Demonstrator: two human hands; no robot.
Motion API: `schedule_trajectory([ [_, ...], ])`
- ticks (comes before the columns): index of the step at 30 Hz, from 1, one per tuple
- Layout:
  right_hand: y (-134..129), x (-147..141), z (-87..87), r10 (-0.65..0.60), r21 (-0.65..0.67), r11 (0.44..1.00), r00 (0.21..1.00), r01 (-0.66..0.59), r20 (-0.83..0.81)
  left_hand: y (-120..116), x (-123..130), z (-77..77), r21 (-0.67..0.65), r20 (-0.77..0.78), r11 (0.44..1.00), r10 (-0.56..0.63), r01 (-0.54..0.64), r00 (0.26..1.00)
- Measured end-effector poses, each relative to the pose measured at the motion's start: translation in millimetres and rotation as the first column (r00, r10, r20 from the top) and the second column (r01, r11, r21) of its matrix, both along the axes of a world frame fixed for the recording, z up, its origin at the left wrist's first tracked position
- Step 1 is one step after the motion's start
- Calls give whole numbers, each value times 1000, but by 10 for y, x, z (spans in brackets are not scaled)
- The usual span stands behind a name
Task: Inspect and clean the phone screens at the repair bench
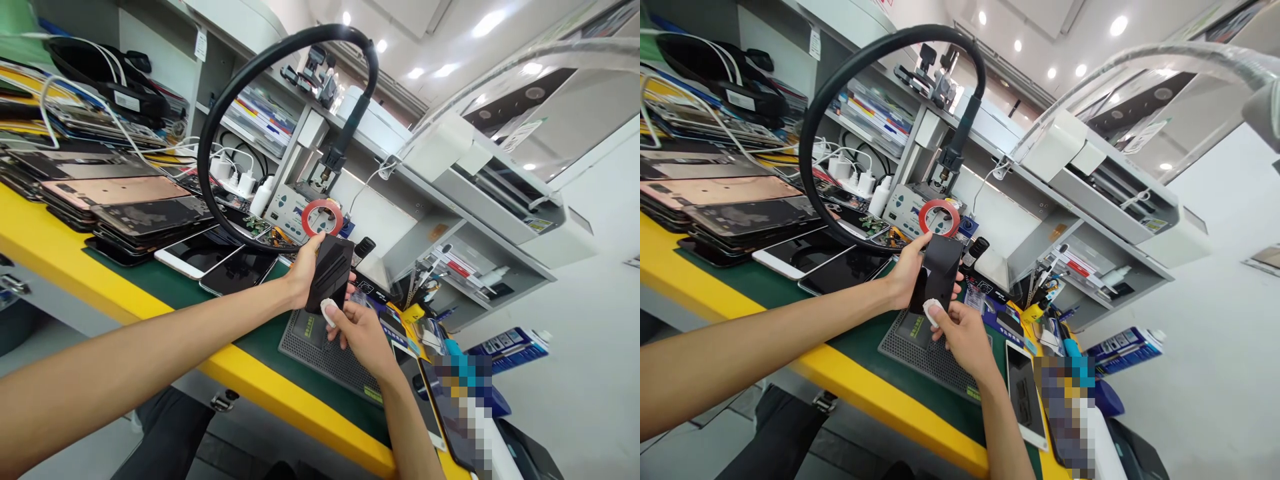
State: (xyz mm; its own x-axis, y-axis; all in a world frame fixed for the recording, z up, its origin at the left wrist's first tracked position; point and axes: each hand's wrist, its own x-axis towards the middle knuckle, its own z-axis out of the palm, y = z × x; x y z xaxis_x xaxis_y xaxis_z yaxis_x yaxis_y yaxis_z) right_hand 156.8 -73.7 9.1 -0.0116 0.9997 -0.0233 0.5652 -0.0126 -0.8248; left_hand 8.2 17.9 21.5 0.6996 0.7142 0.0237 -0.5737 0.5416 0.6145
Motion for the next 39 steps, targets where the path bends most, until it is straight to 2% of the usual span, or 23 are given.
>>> schedule_trajectory([
  [10, -22, 101, -5, 167, -26, 985, 984, -169, -56, 56, 14, -40, 6, -8, 998, -58, 58, 998],
  [18, -42, 111, 24, 193, -50, 979, 978, -197, -79, 75, 27, -74, 19, -15, 997, -68, 68, 998],
  [26, -25, 112, -15, 117, -63, 991, 992, -119, -44, 39, 24, -70, 27, -8, 996, -84, 84, 996],
  [32, 13, 110, -39, 5, -63, 998, 1000, -4, 14, 7, 35, -66, 33, -32, 994, -104, 105, 994],
  [39, 95, 138, -109, -141, 120, 981, 983, 154, -114, -39, 58, -61, 26, -72, 986, -165, 167, 984],
])
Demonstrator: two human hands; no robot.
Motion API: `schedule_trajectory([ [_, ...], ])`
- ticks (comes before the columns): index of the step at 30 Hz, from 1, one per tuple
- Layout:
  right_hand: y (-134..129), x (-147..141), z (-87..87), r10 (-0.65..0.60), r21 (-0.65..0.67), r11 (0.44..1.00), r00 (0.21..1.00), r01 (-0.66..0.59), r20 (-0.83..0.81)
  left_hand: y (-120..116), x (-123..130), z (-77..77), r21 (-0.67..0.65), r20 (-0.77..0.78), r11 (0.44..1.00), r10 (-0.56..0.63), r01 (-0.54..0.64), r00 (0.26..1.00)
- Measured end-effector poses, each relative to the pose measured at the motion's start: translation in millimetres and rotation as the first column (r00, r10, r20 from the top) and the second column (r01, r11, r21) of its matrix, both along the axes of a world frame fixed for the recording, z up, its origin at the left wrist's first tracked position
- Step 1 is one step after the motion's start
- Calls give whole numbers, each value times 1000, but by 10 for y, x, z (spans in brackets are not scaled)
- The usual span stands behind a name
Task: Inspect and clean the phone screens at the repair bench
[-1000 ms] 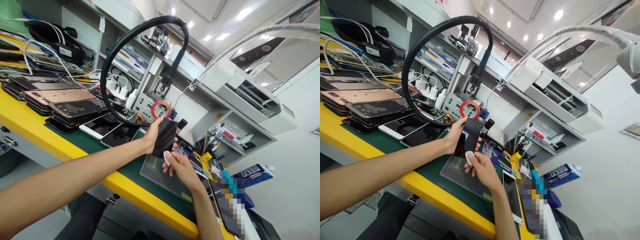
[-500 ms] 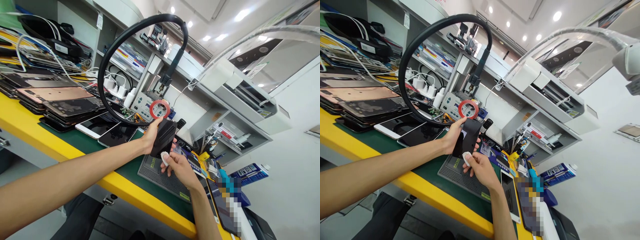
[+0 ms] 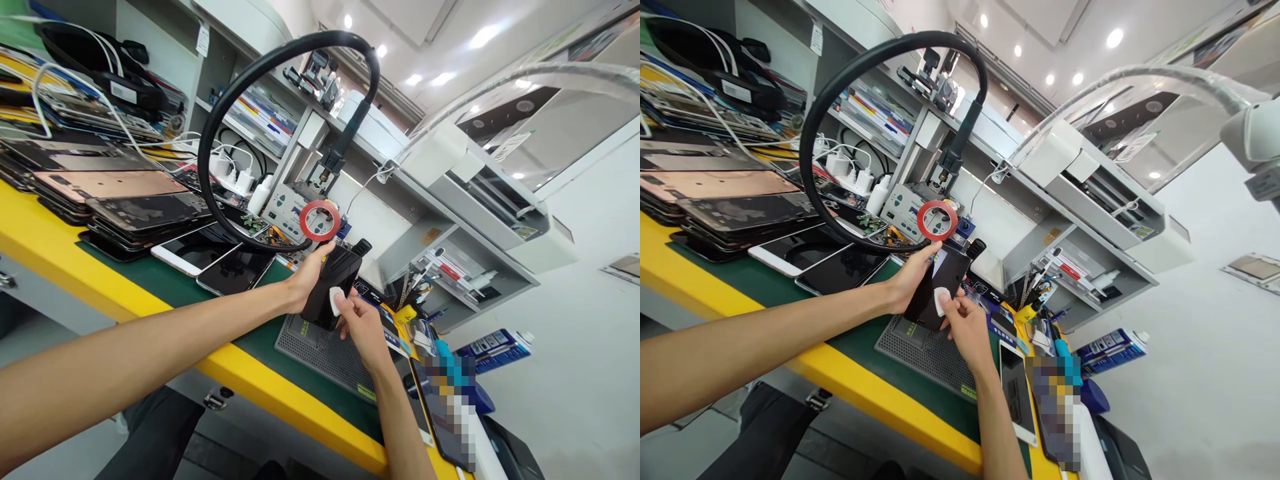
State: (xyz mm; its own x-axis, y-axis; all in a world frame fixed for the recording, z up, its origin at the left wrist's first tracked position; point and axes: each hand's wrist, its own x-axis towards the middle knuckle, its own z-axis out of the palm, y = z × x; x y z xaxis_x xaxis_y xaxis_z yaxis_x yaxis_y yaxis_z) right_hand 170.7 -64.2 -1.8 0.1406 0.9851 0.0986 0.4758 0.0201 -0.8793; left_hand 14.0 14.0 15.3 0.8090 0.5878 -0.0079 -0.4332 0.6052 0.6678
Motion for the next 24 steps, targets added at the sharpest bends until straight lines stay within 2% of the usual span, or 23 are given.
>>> schedule_trajectory([
  [5, 18, 4, 22, -134, 96, 986, 990, 139, -52, -35, 27, -23, 47, 6, 998, -32, 32, 999],
  [10, -12, -18, 103, -176, 133, 971, 968, 201, -180, -58, 62, -54, 133, -38, 975, -173, 176, 984],
  [14, -38, -8, 147, -252, 161, 945, 947, 285, -198, -69, 74, -73, 148, -104, 967, -193, 207, 976],
  [19, -50, 26, 164, -281, 179, 929, 933, 323, -224, -120, 55, -50, 218, -141, 950, -197, 225, 970],
  [24, -48, 46, 158, -302, 188, 920, 929, 343, -216, -153, 57, -41, 225, -156, 943, -212, 244, 965],
])
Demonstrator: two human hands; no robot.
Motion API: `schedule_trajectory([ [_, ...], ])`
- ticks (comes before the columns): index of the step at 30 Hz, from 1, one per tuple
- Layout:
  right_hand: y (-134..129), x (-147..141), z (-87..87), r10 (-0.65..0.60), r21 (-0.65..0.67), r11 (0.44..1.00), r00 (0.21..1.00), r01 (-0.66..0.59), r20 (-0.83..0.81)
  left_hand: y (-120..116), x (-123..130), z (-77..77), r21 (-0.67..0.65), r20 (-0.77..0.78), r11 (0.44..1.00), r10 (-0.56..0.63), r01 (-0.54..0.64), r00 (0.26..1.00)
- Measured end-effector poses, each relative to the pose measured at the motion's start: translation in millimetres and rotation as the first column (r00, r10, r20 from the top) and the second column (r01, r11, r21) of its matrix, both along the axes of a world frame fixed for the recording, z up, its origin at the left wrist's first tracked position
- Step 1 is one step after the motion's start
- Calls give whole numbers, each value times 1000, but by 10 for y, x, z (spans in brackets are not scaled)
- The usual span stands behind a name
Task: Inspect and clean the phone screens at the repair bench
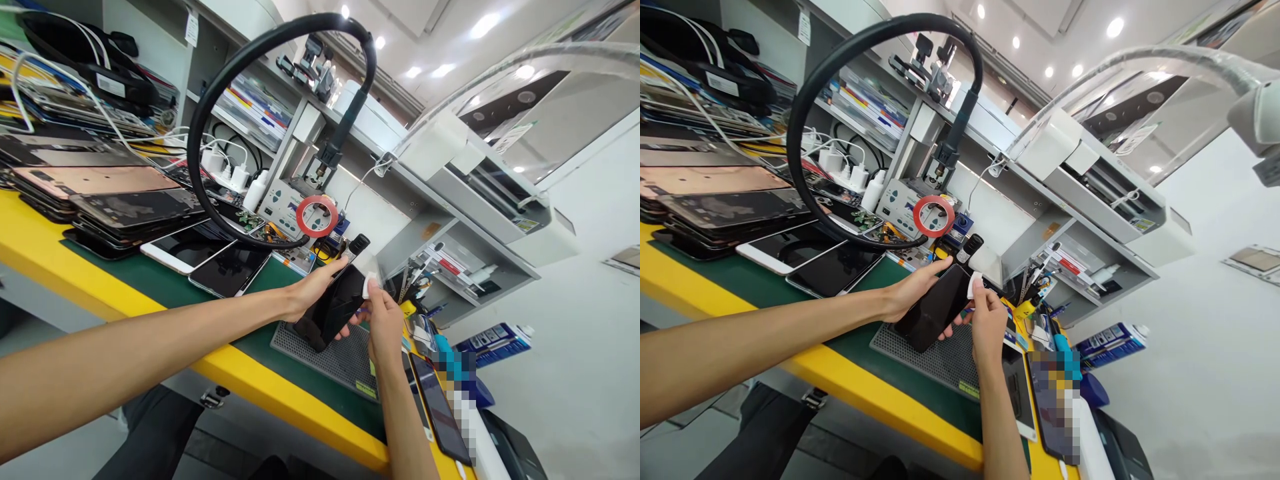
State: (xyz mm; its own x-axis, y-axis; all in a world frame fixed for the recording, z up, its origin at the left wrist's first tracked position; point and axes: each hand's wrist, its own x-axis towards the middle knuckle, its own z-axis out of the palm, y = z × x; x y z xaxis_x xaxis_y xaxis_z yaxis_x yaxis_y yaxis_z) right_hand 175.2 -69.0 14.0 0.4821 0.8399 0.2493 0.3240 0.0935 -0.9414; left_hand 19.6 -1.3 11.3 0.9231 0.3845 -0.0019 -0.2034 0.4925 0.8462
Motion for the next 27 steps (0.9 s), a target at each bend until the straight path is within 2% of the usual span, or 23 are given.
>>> schedule_trajectory([
  [5, -6, -26, -13, 29, -25, 999, 1000, -29, -13, -1, 38, -61, 18, -19, 999, -47, 48, 999],
  [11, 34, -44, -56, -8, -36, 999, 1000, 8, 8, -63, 71, -79, 2, -50, 998, -68, 68, 996],
  [19, 8, -115, -46, -1, -134, 991, 1000, 3, 16, -103, 89, -84, 13, -56, 1000, 20, -20, 998],
  [24, -3, -197, -21, 106, -179, 978, 994, -105, -4, -84, 84, -44, -36, -50, 998, 40, -42, 998],
  [27, 0, -228, -39, 158, -183, 971, 987, -152, 21, -41, 57, -15, -101, 39, 987, 129, -125, 991],
])
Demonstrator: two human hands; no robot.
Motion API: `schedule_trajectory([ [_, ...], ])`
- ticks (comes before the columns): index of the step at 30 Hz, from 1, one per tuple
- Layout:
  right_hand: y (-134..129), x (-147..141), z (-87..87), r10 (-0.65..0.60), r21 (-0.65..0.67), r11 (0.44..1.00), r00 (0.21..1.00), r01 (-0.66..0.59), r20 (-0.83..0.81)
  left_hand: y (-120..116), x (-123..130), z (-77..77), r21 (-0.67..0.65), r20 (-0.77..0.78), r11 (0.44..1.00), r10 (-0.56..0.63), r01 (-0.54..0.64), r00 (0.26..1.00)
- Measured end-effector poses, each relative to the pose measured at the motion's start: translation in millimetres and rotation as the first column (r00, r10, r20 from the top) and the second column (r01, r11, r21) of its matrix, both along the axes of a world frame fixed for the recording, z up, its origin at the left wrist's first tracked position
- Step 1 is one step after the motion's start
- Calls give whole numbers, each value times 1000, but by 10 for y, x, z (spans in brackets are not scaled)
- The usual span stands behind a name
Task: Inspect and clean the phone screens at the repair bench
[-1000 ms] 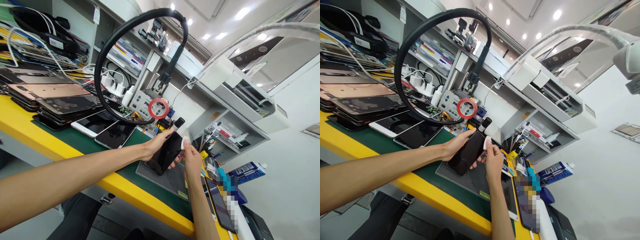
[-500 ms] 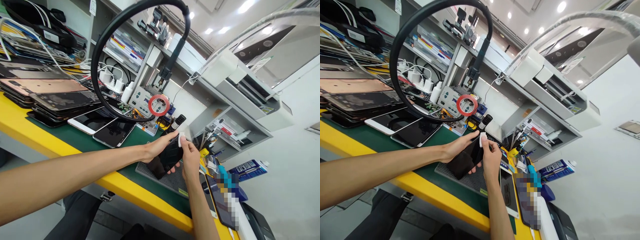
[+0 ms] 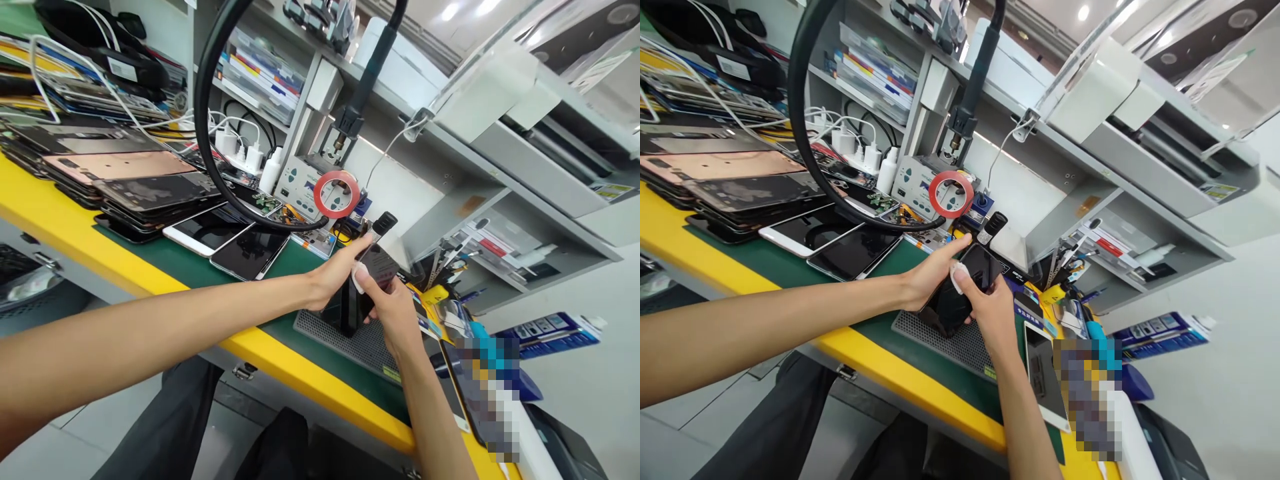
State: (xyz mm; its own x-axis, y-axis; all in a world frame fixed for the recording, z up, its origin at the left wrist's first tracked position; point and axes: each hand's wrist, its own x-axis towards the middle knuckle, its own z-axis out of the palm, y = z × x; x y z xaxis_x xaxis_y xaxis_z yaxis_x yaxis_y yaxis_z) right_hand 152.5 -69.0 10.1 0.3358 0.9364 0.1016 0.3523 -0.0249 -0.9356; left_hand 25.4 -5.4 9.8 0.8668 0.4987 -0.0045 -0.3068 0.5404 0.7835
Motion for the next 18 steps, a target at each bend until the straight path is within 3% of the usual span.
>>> schedule_trajectory([
  [3, -3, -19, -35, 67, -25, 997, 997, -66, 48, 60, -44, 32, -70, 75, 995, 79, -74, 994],
  [6, -19, -55, -63, 152, -118, 983, 983, -140, 102, 113, -85, 61, -120, 99, 990, 87, -75, 991],
  [10, -36, -109, -86, 224, -248, 952, 959, -178, 172, 139, -107, 87, -160, 106, 974, 180, -162, 978],
  [18, -39, -201, -144, 176, -278, 952, 969, -124, 171, 176, -110, 62, -167, 123, 957, 257, -236, 959],
])
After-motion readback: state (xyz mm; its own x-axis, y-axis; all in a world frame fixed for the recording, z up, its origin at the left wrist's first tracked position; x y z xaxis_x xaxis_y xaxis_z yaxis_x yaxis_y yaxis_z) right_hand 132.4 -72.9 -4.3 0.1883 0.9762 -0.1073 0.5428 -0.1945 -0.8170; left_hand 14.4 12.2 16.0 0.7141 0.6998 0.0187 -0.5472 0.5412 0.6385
